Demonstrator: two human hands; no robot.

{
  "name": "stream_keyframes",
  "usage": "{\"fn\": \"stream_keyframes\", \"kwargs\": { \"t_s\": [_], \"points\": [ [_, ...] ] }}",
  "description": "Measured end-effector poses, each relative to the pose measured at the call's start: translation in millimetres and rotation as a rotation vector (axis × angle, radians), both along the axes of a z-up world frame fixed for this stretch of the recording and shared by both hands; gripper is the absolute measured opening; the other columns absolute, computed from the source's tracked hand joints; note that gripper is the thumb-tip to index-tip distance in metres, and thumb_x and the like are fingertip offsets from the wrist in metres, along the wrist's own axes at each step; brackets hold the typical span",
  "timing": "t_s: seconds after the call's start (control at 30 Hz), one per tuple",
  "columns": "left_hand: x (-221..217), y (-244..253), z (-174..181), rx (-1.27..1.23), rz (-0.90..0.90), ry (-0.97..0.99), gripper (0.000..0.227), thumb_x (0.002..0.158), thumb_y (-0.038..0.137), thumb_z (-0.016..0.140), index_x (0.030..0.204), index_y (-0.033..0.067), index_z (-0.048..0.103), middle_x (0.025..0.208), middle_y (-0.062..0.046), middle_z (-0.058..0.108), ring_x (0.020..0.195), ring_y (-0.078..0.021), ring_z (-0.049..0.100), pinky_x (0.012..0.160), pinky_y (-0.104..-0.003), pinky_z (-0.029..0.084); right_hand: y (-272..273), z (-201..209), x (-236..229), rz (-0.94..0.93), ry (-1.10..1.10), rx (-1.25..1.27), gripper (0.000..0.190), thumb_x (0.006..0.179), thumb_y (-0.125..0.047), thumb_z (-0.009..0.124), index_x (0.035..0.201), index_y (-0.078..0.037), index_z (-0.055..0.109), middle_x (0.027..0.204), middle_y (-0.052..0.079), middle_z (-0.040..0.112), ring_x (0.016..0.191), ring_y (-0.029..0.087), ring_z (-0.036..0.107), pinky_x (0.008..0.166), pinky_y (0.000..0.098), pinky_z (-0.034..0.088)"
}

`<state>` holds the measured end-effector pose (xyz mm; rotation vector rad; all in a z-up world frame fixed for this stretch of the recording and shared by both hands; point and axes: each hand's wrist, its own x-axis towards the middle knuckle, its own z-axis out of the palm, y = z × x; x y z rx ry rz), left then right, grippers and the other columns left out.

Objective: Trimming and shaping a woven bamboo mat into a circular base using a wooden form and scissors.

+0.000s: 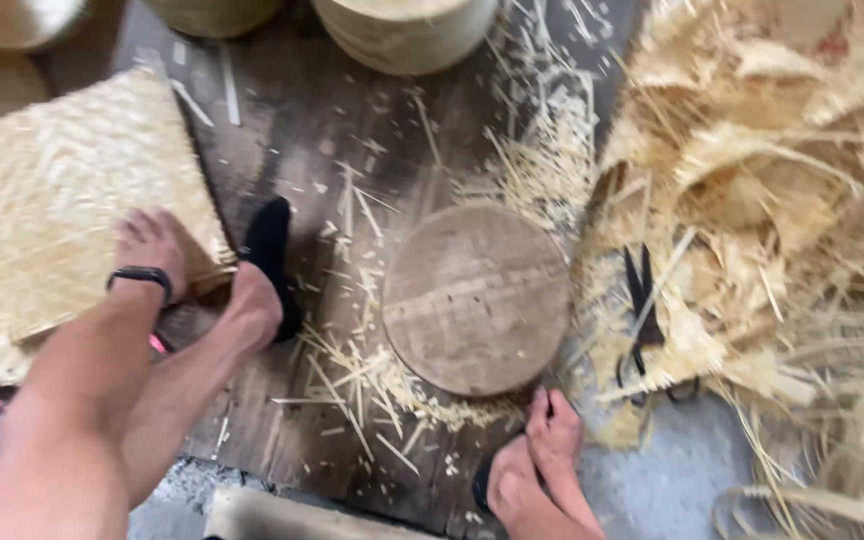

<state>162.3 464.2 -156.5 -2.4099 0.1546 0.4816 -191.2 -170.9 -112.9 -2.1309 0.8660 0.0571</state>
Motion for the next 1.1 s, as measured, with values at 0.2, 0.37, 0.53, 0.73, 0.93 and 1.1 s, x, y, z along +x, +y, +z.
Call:
{"fn": "stream_keyframes", "kwargs": {
  "t_s": [0.2, 0.37, 0.53, 0.73, 0.93, 1.1],
  "points": [
    [3.2, -54.3, 118.5, -0.368, 0.041, 0.198, 0.078, 0.081, 0.029, 0.069, 0.145, -0.0039, 0.040, 0.153, -0.038, 0.034, 0.141, -0.0529, 0.036, 0.115, -0.048, 0.039, 1.3, 10.1, -0.4, 0.032, 0.023, -0.058, 0.032, 0.099, -0.034, 0.059, 0.086, -0.007, 0.068, 0.073, 0.015, 0.070, 0.068, 0.035, 0.067, 0.065, 0.0444, 0.051],
    [25.4, -113.2, 170.8, -0.583, 0.109, 0.103, 0.043, 0.107, 0.029, 0.049, 0.137, -0.0004, 0.058, 0.144, -0.029, 0.055, 0.133, -0.0423, 0.053, 0.115, -0.047, 0.048, 3.1, 18.0, 5.9, 0.004, 0.103, -0.084, 0.033, 0.098, -0.037, 0.060, 0.087, -0.008, 0.071, 0.074, 0.016, 0.071, 0.069, 0.035, 0.068, 0.066, 0.0452, 0.052],
    [37.6, -69.6, 118.7, -0.698, 0.097, -0.105, 0.076, 0.089, 0.045, 0.060, 0.149, -0.0015, 0.055, 0.148, -0.029, 0.052, 0.137, -0.0446, 0.050, 0.113, -0.052, 0.043, 4.7, 18.1, 4.3, 0.042, 0.074, -0.104, 0.031, 0.099, -0.036, 0.058, 0.091, -0.008, 0.071, 0.075, 0.014, 0.072, 0.070, 0.033, 0.068, 0.066, 0.0442, 0.052],
    [27.3, -14.7, 93.9, -0.212, -0.044, -0.145, 0.047, 0.093, 0.036, 0.064, 0.128, 0.0044, 0.071, 0.145, -0.026, 0.054, 0.139, -0.0450, 0.051, 0.105, -0.056, 0.047, 4.6, 16.1, 0.6, -0.006, 0.084, -0.044, 0.032, 0.099, -0.036, 0.060, 0.089, -0.008, 0.073, 0.071, 0.011, 0.071, 0.066, 0.026, 0.068, 0.065, 0.0402, 0.053],
    [25.8, -41.4, 156.3, -0.443, 0.492, 0.008, 0.060, 0.094, 0.053, 0.070, 0.130, 0.0045, 0.071, 0.137, -0.026, 0.069, 0.129, -0.0406, 0.063, 0.110, -0.048, 0.051, 3.7, 17.3, 1.6, 0.020, 0.099, -0.049, 0.032, 0.100, -0.035, 0.060, 0.088, -0.007, 0.072, 0.071, 0.011, 0.070, 0.066, 0.026, 0.068, 0.065, 0.0398, 0.052],
    [35.2, -37.8, 130.6, -0.536, 0.186, -0.134, 0.080, 0.078, 0.060, 0.080, 0.129, 0.0000, 0.064, 0.131, -0.026, 0.061, 0.122, -0.0394, 0.058, 0.099, -0.046, 0.049, 5.1, 17.1, 4.4, -0.003, 0.099, -0.047, 0.033, 0.100, -0.035, 0.060, 0.088, -0.008, 0.072, 0.070, 0.010, 0.071, 0.065, 0.026, 0.068, 0.065, 0.0401, 0.052]
  ]
}}
